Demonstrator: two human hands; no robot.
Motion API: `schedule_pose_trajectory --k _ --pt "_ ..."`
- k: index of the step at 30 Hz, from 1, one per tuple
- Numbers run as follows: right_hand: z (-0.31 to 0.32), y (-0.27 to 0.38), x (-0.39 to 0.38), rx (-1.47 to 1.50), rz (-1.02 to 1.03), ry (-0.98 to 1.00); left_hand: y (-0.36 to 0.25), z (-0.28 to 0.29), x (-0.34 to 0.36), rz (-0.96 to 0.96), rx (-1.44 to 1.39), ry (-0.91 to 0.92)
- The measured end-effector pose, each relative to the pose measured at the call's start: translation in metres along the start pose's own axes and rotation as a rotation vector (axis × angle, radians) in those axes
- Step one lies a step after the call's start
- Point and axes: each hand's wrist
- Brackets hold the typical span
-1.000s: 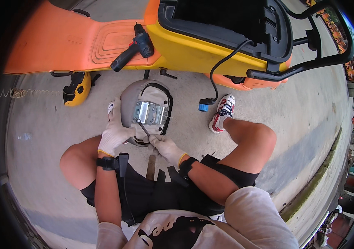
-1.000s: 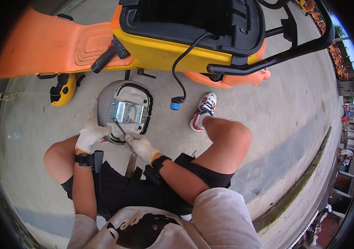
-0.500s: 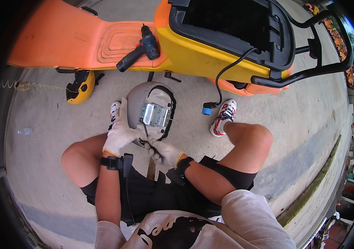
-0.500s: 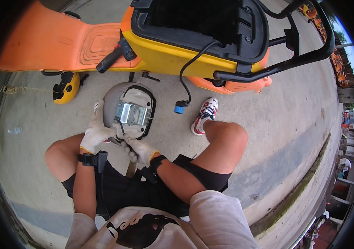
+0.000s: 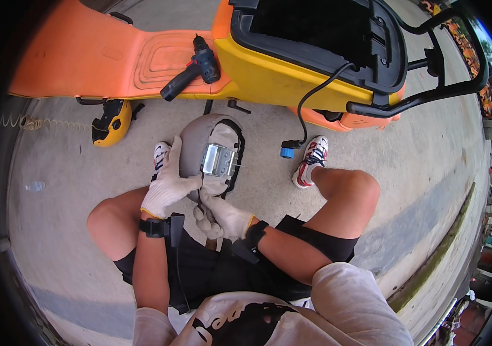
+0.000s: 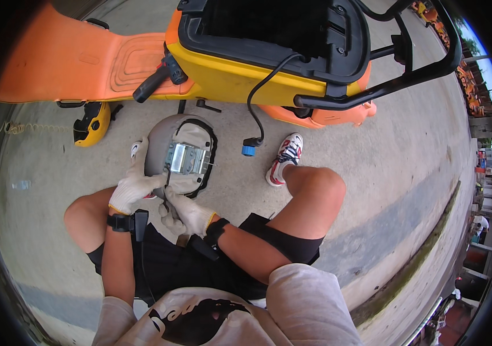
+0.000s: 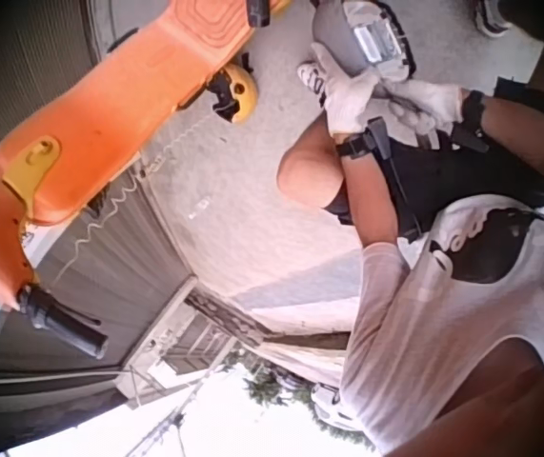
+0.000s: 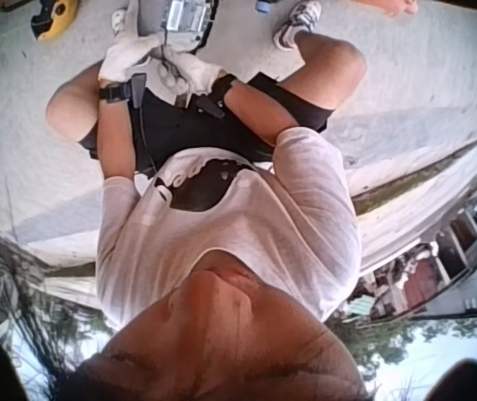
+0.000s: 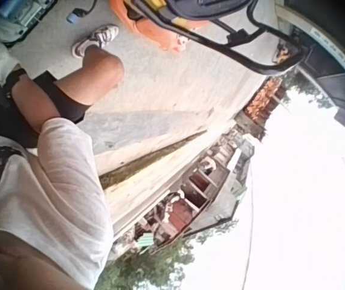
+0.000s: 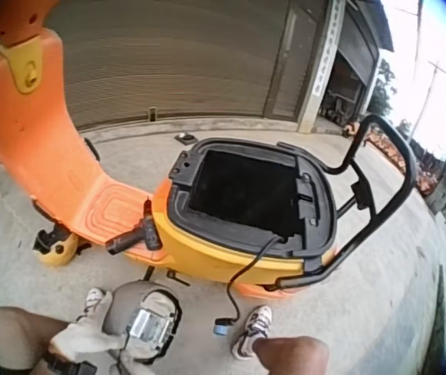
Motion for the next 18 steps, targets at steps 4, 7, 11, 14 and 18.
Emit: schedule_pose_trajectory --k 4,7,11,14,18 --pt "-0.004 0.008 -0.008 0.445 0.022 0.507 -0.011 0.005 -0.006 0.023 -0.03 0.065" --pt "-0.013 0.016 -0.015 0.441 0.039 0.429 -0.012 0.007 -0.005 0.051 -0.062 0.08" --pt "-0.026 0.026 -0.024 0.344 0.09 0.23 -0.02 0.01 -0.008 0.149 -0.057 0.119" --pt "-0.028 0.027 -0.02 0.266 0.086 0.075 -0.018 0.008 -0.009 0.176 -0.066 0.105" --pt "-0.021 0.021 -0.012 0.152 0.144 0.055 -0.033 0.012 -0.014 0.23 -0.136 0.088"
Point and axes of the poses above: each hand's wrist, its own x-axis towards the middle knuckle, its own z-axis out of the back of the hand, y = z × x, and after that the axes turned 4 degrees about z, right-handed
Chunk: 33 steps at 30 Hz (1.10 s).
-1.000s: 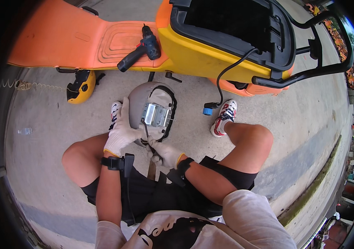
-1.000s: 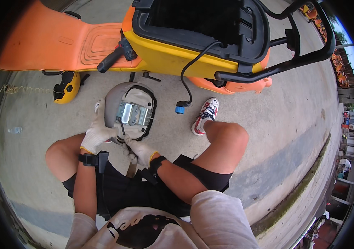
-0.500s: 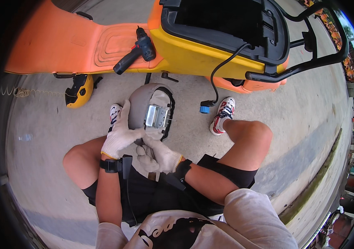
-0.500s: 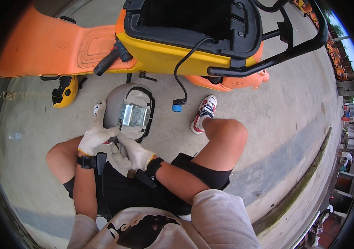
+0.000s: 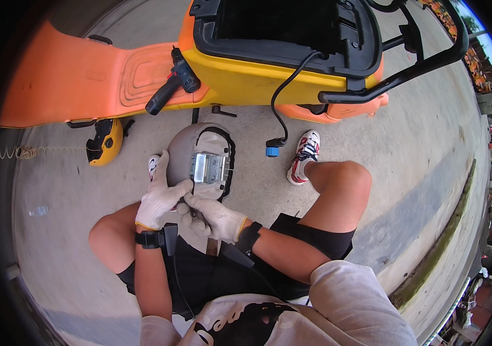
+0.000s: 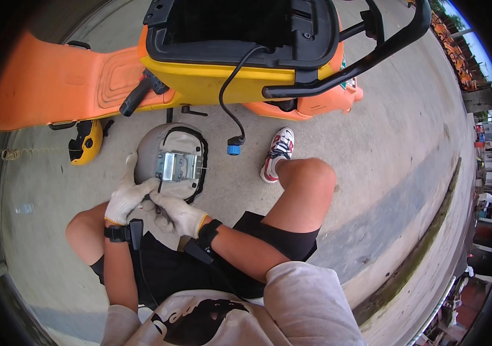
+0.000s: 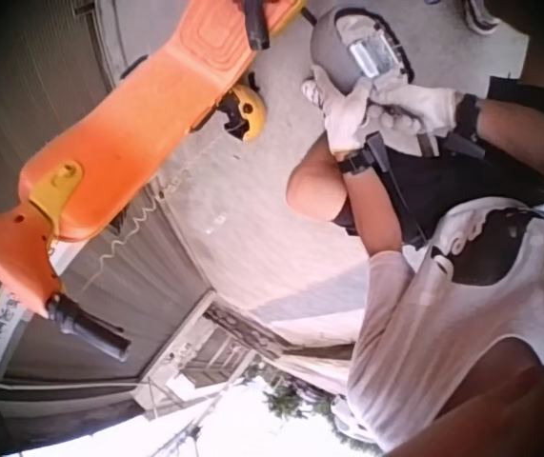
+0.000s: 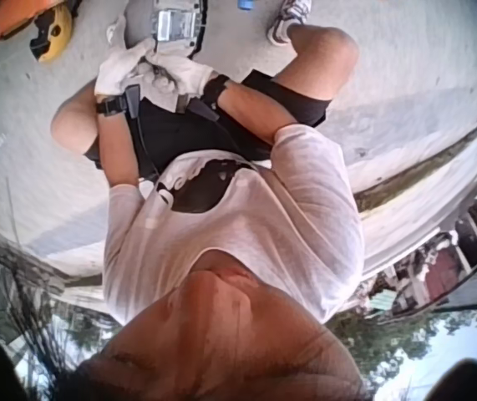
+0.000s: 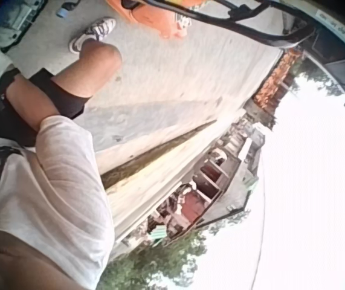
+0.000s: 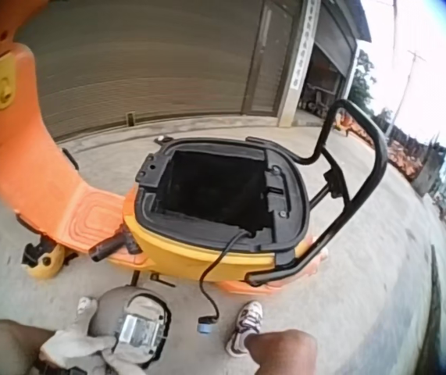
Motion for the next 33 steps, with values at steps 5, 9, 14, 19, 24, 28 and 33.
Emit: schedule_pose_trajectory --k 5,9,14,19,24,28,33 --pt "-0.006 0.001 -0.004 -0.191 -0.038 -0.061 0.044 -0.001 0.026 -0.1 0.109 -0.098" --pt "0.006 -0.001 -0.013 -0.555 0.099 0.014 0.04 -0.005 0.027 -0.145 0.154 -0.115" --pt "0.009 0.002 -0.033 -1.139 0.241 -0.292 0.043 -0.002 0.028 -0.099 -0.051 -0.026" --pt "0.041 0.013 -0.031 -1.481 0.437 -0.418 0.044 -0.006 0.032 -0.129 -0.066 0.005" --pt "0.052 0.004 -0.022 -1.463 0.577 -0.515 0.037 -0.006 0.028 -0.111 -0.121 0.031" --pt "0.051 0.002 -0.017 -1.32 0.555 -0.564 0.033 -0.004 0.021 -0.09 -0.172 0.039" --pt "0.071 -0.005 -0.007 -1.014 0.494 -0.449 0.021 -0.004 0.013 -0.091 -0.184 0.022"
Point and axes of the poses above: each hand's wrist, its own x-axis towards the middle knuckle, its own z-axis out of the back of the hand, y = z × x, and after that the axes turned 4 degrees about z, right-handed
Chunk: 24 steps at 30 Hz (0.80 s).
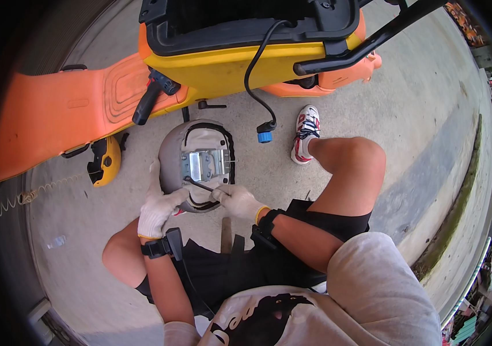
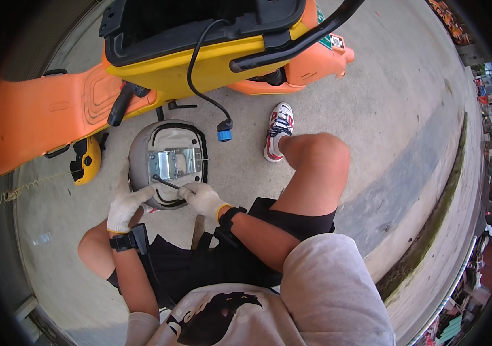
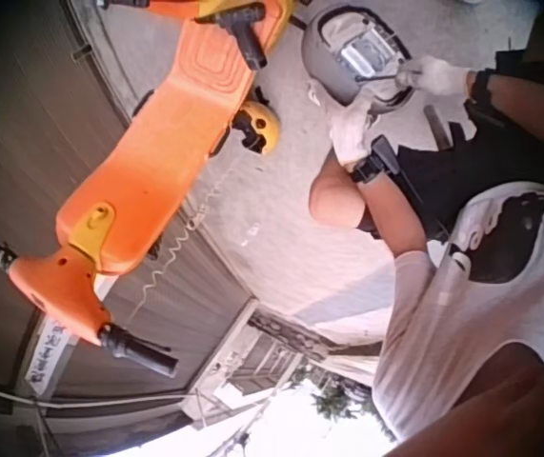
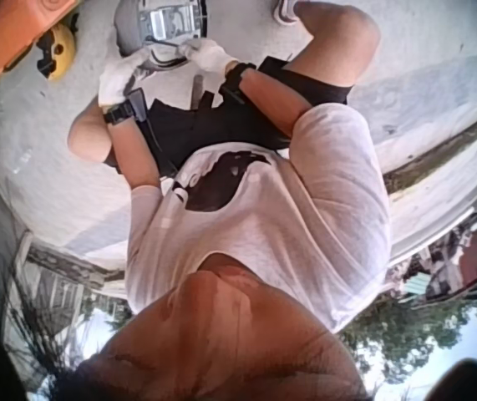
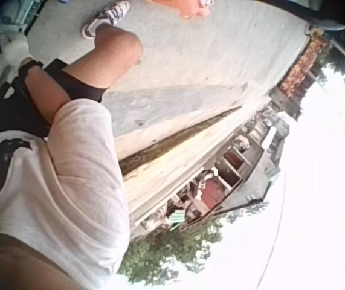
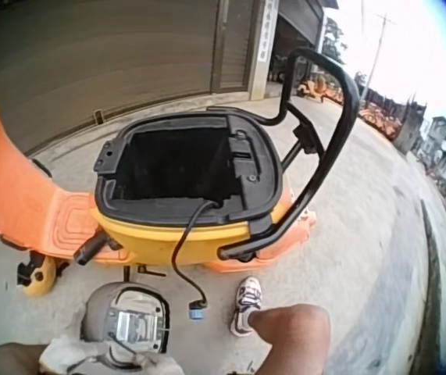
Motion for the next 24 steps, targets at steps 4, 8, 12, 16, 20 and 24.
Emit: schedule_pose_trajectory --k 4,8,12,16,20,24 --pt "0.001 0.0 0.002 0.135 -0.123 0.097 0.002 0.002 0.001 0.029 -0.018 0.015" --pt "-0.004 0.0 0.008 0.295 -0.348 0.132 0.003 0.002 0.001 0.034 -0.026 0.024" --pt "-0.009 0.008 0.008 0.318 -0.464 0.155 0.01 0.002 0.003 -0.012 -0.014 0.025" --pt "-0.015 0.013 0.004 0.307 -0.555 0.224 0.011 0.002 0.005 -0.051 -0.003 0.03" --pt "-0.024 0.02 -0.004 0.395 -0.576 0.346 0.011 0.005 0.004 -0.034 -0.056 0.066" --pt "-0.029 0.031 -0.011 0.718 -0.636 0.523 0.011 0.005 0.005 -0.033 -0.005 0.057"
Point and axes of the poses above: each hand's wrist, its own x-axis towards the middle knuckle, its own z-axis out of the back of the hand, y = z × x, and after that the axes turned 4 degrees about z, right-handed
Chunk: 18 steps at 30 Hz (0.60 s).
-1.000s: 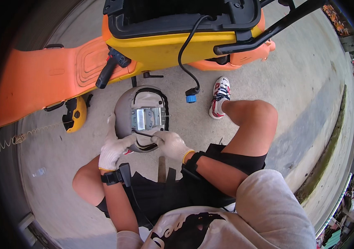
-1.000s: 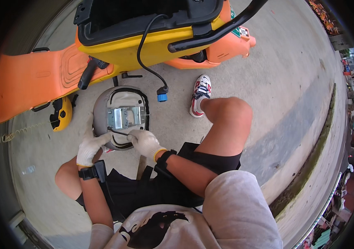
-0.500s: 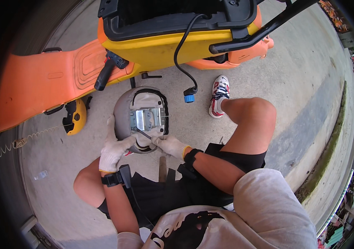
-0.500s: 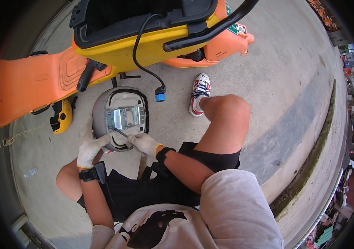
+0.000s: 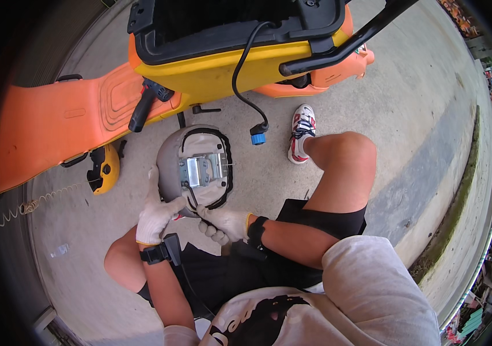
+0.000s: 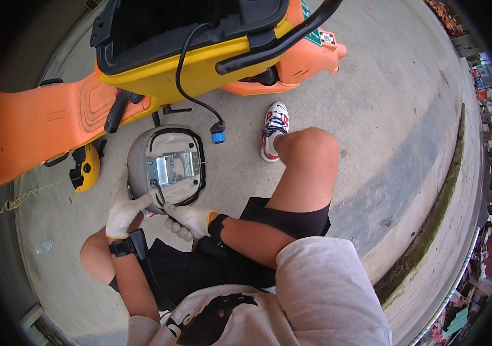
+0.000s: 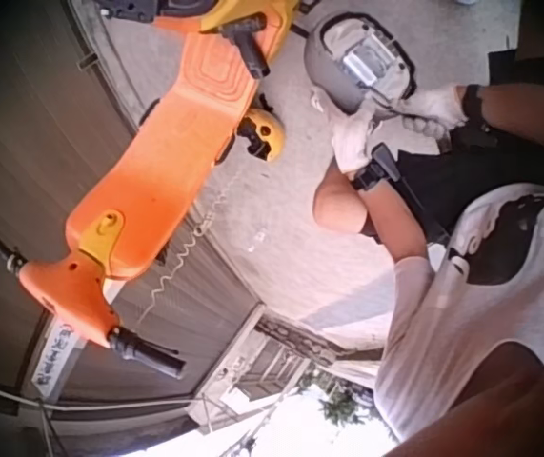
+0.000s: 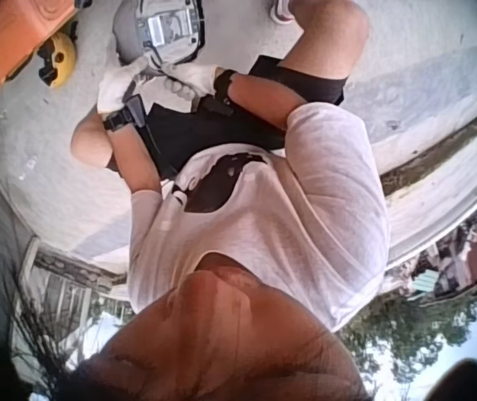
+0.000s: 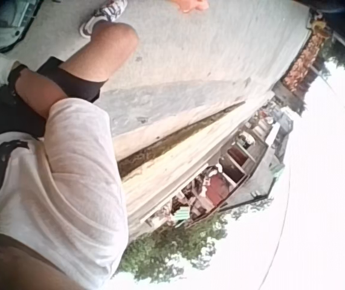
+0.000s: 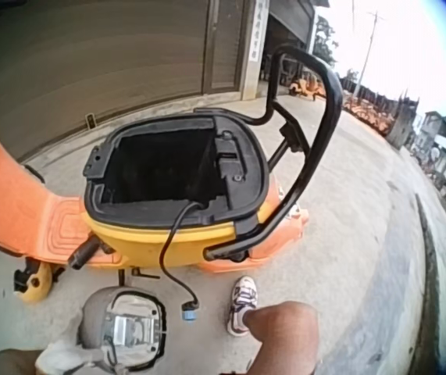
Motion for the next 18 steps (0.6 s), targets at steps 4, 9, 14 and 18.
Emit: schedule_pose_trajectory --k 4,9,14,18 --pt "-0.013 0.003 -0.005 0.436 0.006 0.309 -0.009 0.001 -0.005 0.084 -0.04 0.082" --pt "-0.021 0.024 -0.006 0.624 0.196 0.609 0.012 0.001 0.003 -0.056 0.082 0.009" --pt "-0.035 0.039 -0.032 0.13 0.287 0.04 -0.009 -0.002 -0.007 -0.016 0.068 0.049" --pt "-0.027 0.022 -0.026 -0.289 0.324 0.041 0.006 -0.001 0.001 -0.008 -0.061 -0.01"
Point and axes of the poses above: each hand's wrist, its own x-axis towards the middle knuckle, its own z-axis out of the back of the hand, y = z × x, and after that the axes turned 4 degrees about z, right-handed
